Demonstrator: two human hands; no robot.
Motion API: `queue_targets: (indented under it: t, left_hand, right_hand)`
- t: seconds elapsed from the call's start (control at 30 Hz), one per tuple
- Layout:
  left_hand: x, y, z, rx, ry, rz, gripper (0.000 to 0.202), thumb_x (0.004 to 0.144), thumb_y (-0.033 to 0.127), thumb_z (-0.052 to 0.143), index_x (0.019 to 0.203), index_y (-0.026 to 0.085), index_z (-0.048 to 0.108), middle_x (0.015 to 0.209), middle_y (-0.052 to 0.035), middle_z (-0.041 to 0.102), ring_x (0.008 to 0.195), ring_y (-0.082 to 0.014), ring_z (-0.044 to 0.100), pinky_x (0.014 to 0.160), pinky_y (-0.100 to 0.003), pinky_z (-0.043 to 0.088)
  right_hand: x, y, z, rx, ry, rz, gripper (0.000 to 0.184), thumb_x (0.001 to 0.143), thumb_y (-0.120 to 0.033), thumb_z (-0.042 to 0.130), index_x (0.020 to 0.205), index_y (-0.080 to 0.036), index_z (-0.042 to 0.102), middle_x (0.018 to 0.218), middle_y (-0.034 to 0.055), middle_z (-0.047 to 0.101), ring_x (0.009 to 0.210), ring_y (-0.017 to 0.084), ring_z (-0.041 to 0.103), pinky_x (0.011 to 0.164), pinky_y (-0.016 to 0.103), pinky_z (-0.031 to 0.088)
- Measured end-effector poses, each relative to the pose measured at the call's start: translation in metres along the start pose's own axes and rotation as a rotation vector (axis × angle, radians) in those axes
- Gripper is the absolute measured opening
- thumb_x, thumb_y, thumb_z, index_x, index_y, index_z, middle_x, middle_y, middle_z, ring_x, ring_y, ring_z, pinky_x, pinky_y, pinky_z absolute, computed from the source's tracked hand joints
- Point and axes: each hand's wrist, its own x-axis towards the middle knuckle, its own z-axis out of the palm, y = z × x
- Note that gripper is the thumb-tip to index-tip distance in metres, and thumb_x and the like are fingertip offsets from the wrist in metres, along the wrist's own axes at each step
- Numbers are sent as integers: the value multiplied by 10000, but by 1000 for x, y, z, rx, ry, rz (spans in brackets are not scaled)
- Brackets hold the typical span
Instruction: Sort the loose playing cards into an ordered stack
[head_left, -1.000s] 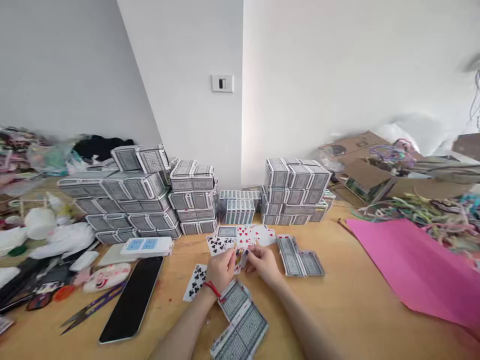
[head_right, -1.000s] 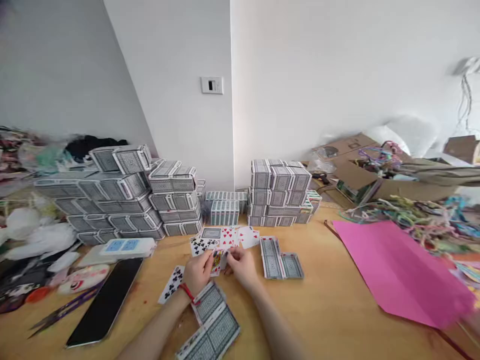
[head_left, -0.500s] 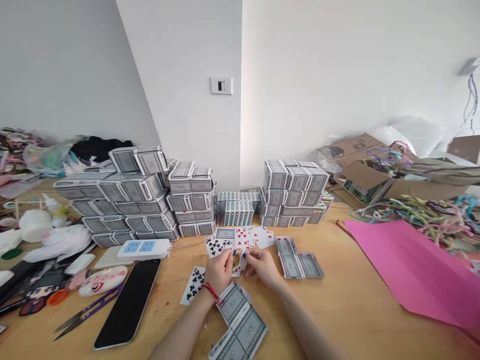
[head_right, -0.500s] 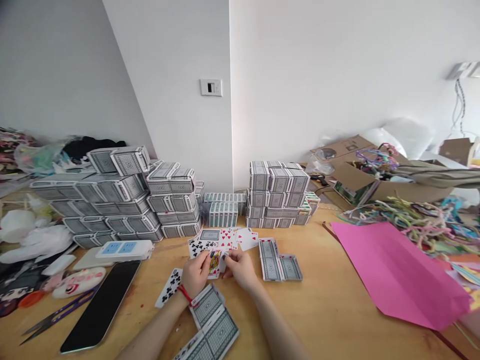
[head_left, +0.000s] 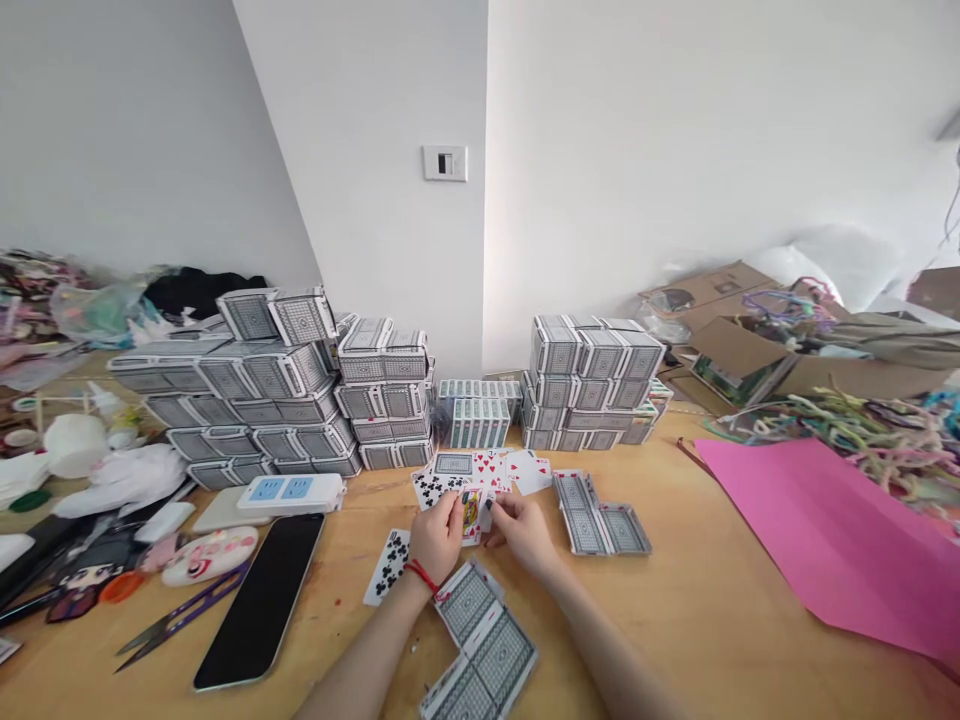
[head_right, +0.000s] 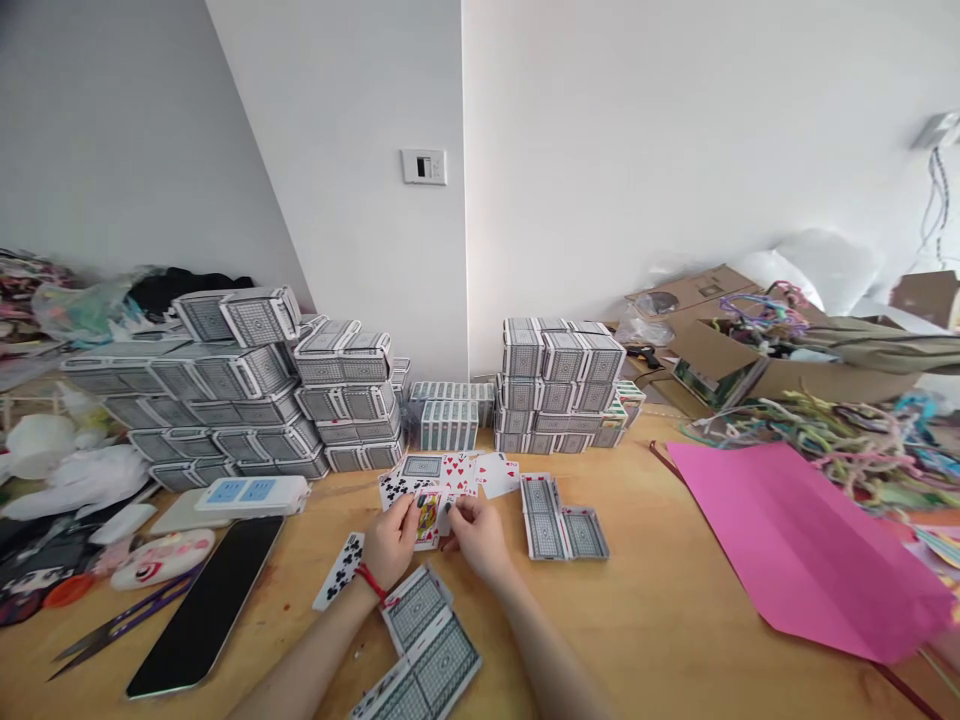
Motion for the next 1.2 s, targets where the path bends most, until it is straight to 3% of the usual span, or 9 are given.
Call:
queue_targets:
  t: [0.13,0.33,0.5,0.7,0.87,1.03,1.1,1.2]
  left_hand:
    - [-1,0,1,17,4,-14,264,831,267,308,637,190,469,451,23,483,422,-99,488,436,-191,295]
    - [0,1,1,20,-17,17,241,830,264,313,672,190,479,470,16,504,438,-108,502,438,-200,292]
    - [1,1,1,-10,11,-30,262,831,271,300,634,192,453,455,22,482,417,-102,485,425,-193,290]
    - [1,2,1,-19,15,-3,249,825,264,315,633,192,455,453,23,477,411,-101,480,422,-195,284]
    - [2,2,1,-42,57,-51,265,827,271,306,623,191,456,449,23,475,409,-99,479,428,-188,302]
    - [2,2,1,-22,22,-18,261,826,271,313,636,189,472,460,19,491,416,-101,488,425,-191,296]
    - [2,2,1,-27,44,-36,264,829,274,305,651,187,481,463,17,497,414,-102,491,427,-191,301]
    - [1,1,2,-42,70,-69,272,830,277,300,651,184,483,463,16,498,416,-101,489,433,-187,314]
  right_hand:
    - [0,-2,-2,13,-10,-1,214,662,-368,486,580,-172,454,503,-45,505,405,94,514,429,217,458]
    - [-7,-1,7,-270,229,-158,182,679,-306,459,549,-181,446,472,-31,489,421,98,476,417,189,402]
    - [-4,0,5,-123,47,-72,187,691,-352,441,630,-177,468,545,-17,523,443,111,504,407,204,426]
    - [-6,1,8,-222,218,-150,163,682,-297,464,573,-199,391,467,-48,460,395,95,463,390,190,389]
    - [-5,-1,7,-69,10,-41,169,681,-331,459,595,-195,404,485,-42,484,414,109,503,404,210,428]
    - [-8,1,11,-206,208,-166,160,694,-289,455,589,-204,370,472,-59,441,387,91,466,387,193,387]
    - [-8,1,10,-177,166,-166,132,702,-287,442,612,-198,406,506,-47,463,412,96,481,403,201,404]
    - [-6,0,6,-39,-56,-75,135,696,-312,451,675,-179,467,614,-4,550,494,122,541,446,228,453]
